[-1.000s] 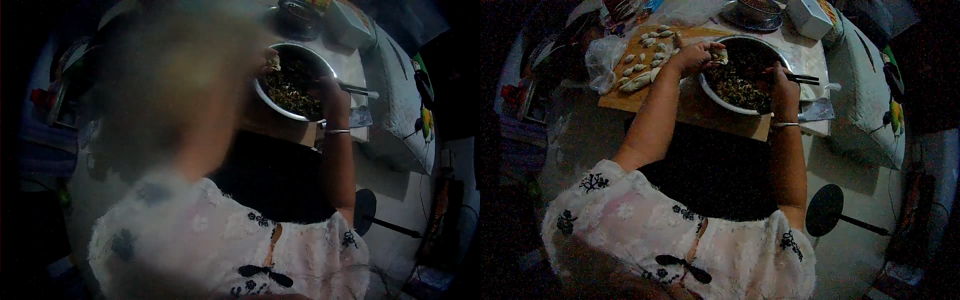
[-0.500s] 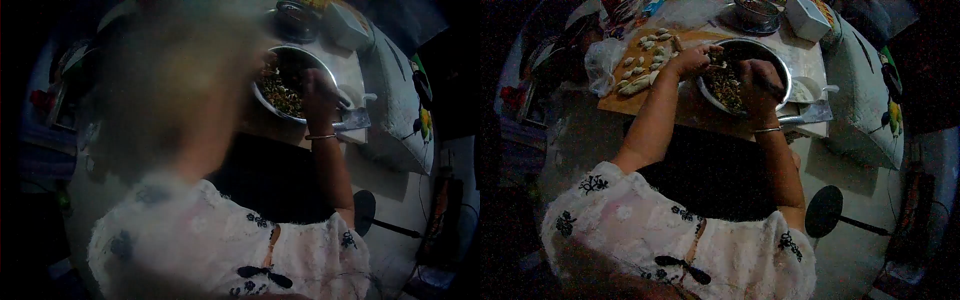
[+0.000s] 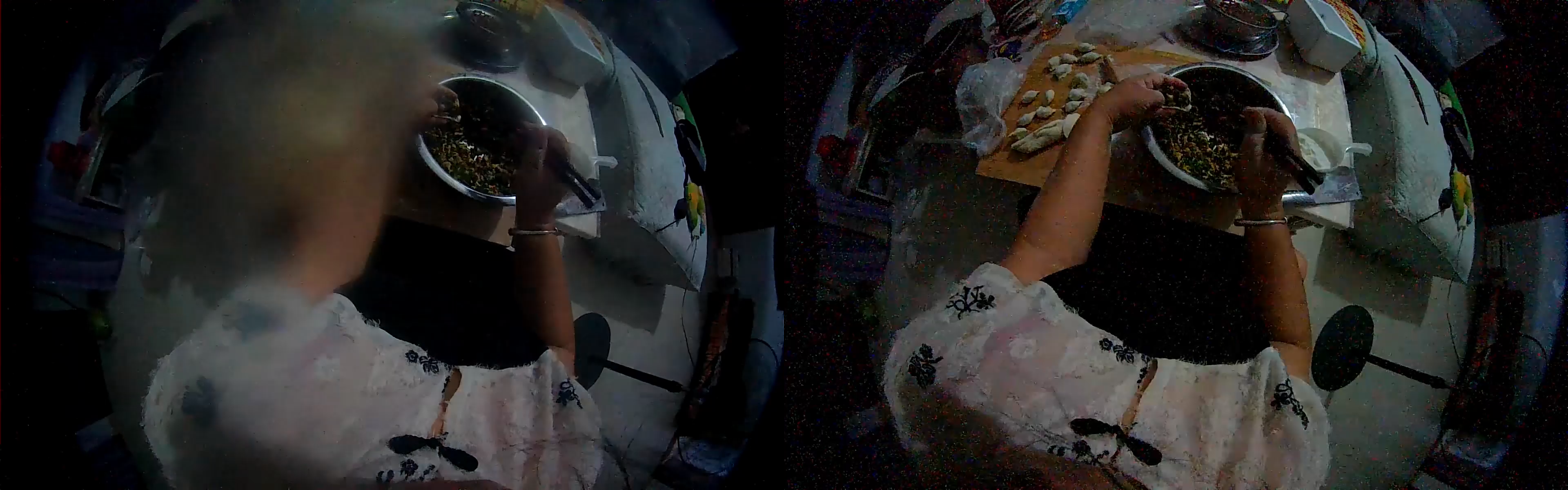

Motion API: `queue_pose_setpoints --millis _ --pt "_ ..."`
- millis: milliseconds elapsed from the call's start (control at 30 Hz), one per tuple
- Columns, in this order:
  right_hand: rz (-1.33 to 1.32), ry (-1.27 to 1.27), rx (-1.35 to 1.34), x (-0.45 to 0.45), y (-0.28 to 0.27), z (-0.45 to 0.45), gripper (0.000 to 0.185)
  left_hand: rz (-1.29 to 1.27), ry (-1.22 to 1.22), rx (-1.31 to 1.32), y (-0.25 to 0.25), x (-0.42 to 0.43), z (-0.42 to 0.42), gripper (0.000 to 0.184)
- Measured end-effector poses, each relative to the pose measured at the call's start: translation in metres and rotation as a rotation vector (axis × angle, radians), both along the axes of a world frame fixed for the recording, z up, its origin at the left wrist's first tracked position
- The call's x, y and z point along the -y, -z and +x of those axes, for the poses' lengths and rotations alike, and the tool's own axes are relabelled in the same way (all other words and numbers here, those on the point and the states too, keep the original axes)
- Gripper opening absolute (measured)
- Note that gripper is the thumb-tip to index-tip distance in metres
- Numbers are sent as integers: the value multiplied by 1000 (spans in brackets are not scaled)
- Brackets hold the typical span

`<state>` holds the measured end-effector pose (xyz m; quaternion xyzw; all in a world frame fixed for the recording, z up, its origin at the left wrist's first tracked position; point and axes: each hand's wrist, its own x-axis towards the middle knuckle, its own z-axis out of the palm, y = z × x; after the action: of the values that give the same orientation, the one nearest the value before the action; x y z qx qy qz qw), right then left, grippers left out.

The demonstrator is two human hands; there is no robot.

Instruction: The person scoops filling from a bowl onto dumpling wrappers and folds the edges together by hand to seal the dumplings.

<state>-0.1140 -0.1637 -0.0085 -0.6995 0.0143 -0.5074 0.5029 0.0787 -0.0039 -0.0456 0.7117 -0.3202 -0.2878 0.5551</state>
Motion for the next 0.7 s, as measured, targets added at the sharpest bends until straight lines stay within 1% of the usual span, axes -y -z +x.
queue_pose_setpoints --millis 33,100,133,167,200,233,300,333,367,400,433,500,567,600,633,700 --pt "0 0 0 6 2 -2 12 14 16 -51 2 0 3 47" --pt "-414 101 -200 11 4 -9 10 28 30 -100 -4 1 -2 46" --pt "-414 101 -198 10 5 -11 10 77 -30 20 -19 1 -17 47" --pt "-513 14 -372 7 7 -14 10 126 -89 139 -28 1 -26 47" --pt "-609 -75 -547 5 9 -15 12 127 -87 140 -25 2 -23 47" --pt "-606 -72 -546 6 10 -15 12 103 -61 153 -17 3 -15 49" --pt "-796 -273 -766 9 11 -15 18 83 -33 169 -2 2 2 50" --pt "-740 -343 -751 8 5 -17 23 5 52 99 3 0 8 51" --pt "-735 -339 -750 13 8 -16 23 -72 137 28 8 0 14 52" --pt "-768 -390 -733 21 13 -12 25 -69 143 31 -1 0 4 52" --pt "-801 -438 -714 19 6 -10 27 -65 107 38 -19 0 -16 52" --pt "-823 -451 -739 18 -3 -6 25 -59 76 46 -22 3 -16 51" --pt "-571 -183 -664 17 1 4 20 -112 298 143 3 8 16 49" --pt "-541 -179 -668 12 -5 6 18 63 58 122 -42 1 -34 48" --pt "-537 -173 -666 11 -3 10 18 64 64 126 -34 4 -24 48" --pt "-631 -119 -583 8 4 20 21 -36 272 122 -7 11 6 46"
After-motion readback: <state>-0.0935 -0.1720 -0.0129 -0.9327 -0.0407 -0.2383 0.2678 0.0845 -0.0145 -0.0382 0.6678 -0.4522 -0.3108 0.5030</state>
